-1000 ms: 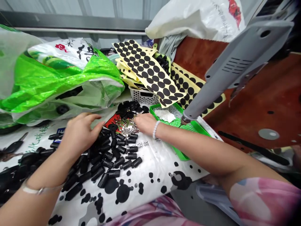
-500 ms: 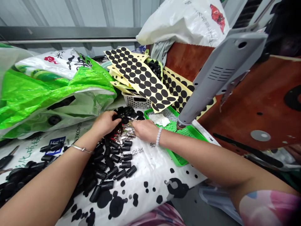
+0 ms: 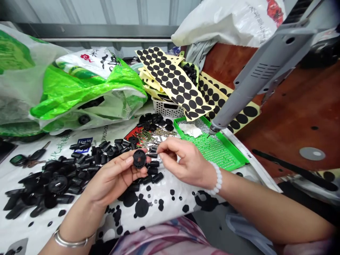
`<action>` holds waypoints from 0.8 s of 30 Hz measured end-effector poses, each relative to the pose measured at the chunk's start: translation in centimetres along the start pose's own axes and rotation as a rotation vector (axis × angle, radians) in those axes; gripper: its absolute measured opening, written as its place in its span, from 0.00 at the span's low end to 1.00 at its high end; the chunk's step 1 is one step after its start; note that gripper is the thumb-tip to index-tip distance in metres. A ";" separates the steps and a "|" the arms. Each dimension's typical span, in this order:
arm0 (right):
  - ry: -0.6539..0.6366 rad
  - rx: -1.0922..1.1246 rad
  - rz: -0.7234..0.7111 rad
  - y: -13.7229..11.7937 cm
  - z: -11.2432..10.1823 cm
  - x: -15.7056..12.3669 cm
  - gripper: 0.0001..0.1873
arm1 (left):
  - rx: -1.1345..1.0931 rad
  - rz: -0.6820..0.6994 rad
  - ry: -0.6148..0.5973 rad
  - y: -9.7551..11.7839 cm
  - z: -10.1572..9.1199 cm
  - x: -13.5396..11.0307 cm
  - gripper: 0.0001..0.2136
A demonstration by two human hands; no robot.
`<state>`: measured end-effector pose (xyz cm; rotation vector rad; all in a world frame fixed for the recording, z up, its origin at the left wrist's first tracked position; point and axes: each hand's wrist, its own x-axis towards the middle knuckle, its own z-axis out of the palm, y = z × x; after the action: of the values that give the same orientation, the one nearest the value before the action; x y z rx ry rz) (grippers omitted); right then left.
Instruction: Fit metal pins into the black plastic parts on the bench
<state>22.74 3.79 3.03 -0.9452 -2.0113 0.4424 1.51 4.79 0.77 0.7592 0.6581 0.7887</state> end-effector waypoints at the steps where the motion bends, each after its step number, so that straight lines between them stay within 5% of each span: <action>1: -0.019 -0.006 -0.037 -0.4 0.4 -0.1 0.06 | -0.010 0.002 -0.002 -0.2 0.1 -0.3 0.14; 5: -0.053 -0.046 -0.090 -1.5 1.4 -0.5 0.07 | 0.006 0.032 0.032 -0.6 0.4 -1.4 0.14; 16: -0.268 -0.167 0.068 -2.3 1.7 -1.2 0.11 | 0.210 0.121 0.132 -2.2 0.0 -2.3 0.14; 24: -0.277 -0.208 0.076 -2.6 1.9 -1.2 0.10 | 0.636 0.383 0.313 -3.7 0.6 -3.1 0.17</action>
<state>20.42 1.29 2.83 -1.1422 -2.3114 0.4309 1.71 0.32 -1.08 1.3842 1.0880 1.0749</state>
